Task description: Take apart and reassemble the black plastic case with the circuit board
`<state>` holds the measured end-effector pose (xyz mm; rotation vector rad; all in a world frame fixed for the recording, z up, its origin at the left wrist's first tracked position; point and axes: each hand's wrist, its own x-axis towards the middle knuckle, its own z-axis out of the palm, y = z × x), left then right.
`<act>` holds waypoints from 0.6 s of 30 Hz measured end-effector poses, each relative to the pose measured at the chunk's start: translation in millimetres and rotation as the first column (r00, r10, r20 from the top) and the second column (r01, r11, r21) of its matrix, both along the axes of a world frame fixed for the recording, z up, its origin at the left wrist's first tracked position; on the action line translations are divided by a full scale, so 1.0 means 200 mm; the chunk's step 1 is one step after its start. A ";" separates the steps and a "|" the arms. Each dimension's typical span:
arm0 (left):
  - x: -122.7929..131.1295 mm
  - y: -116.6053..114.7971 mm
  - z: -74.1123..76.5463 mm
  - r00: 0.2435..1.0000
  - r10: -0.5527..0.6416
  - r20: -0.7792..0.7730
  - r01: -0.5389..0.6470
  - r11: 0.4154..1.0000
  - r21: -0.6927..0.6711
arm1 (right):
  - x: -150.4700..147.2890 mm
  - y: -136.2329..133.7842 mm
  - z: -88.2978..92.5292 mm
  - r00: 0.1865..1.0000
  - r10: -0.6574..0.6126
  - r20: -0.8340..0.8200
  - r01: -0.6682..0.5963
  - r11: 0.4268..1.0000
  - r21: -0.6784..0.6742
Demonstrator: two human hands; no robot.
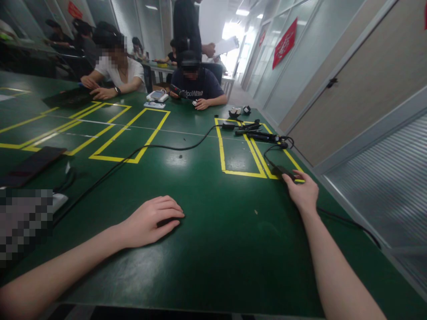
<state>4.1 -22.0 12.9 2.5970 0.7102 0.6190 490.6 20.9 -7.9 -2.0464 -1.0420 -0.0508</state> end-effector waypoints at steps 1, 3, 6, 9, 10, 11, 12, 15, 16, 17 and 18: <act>0.00 0.00 0.00 1.000 0.000 0.000 0.000 1.000 -0.001 | -0.01 0.00 0.00 1.000 0.020 0.019 -0.020 1.000 0.005; 0.00 0.00 0.00 1.000 0.001 -0.002 -0.001 1.000 -0.003 | -0.02 -0.01 0.01 0.995 0.080 0.066 -0.081 0.997 0.016; 0.00 0.00 0.00 1.000 0.003 -0.005 -0.003 1.000 0.004 | -0.04 -0.03 0.03 0.985 0.130 0.113 -0.136 0.990 0.049; 0.00 0.00 0.00 1.000 0.002 -0.003 -0.002 1.000 0.013 | -0.05 -0.04 0.03 0.982 0.132 0.138 -0.144 0.986 0.085; 0.00 0.00 0.00 1.000 0.003 -0.003 -0.003 1.000 0.015 | -0.05 -0.04 0.03 0.980 0.129 0.149 -0.144 0.985 0.093; 0.00 0.00 0.00 1.000 0.003 -0.004 -0.003 1.000 0.016 | -0.05 -0.04 0.03 0.981 0.118 0.157 -0.134 0.986 0.098; 0.00 0.00 0.00 1.000 0.002 -0.006 -0.002 1.000 0.015 | -0.05 -0.04 0.03 0.983 0.098 0.152 -0.114 0.989 0.097; 0.00 0.00 0.00 1.000 0.001 -0.009 -0.001 1.000 0.012 | -0.05 -0.03 0.03 0.998 0.029 0.047 -0.031 0.998 0.048; 0.00 0.00 0.00 1.000 0.001 -0.011 -0.001 1.000 0.010 | -0.06 -0.03 0.03 1.000 0.009 0.006 -0.009 1.000 0.024; 0.00 0.00 0.00 1.000 0.002 -0.013 -0.002 1.000 0.007 | -0.06 -0.03 0.03 1.000 -0.008 -0.024 0.008 1.000 0.002; 0.00 0.00 0.01 1.000 0.002 -0.013 -0.002 1.000 0.005 | -0.06 -0.03 0.03 0.999 -0.024 -0.039 0.023 1.000 -0.014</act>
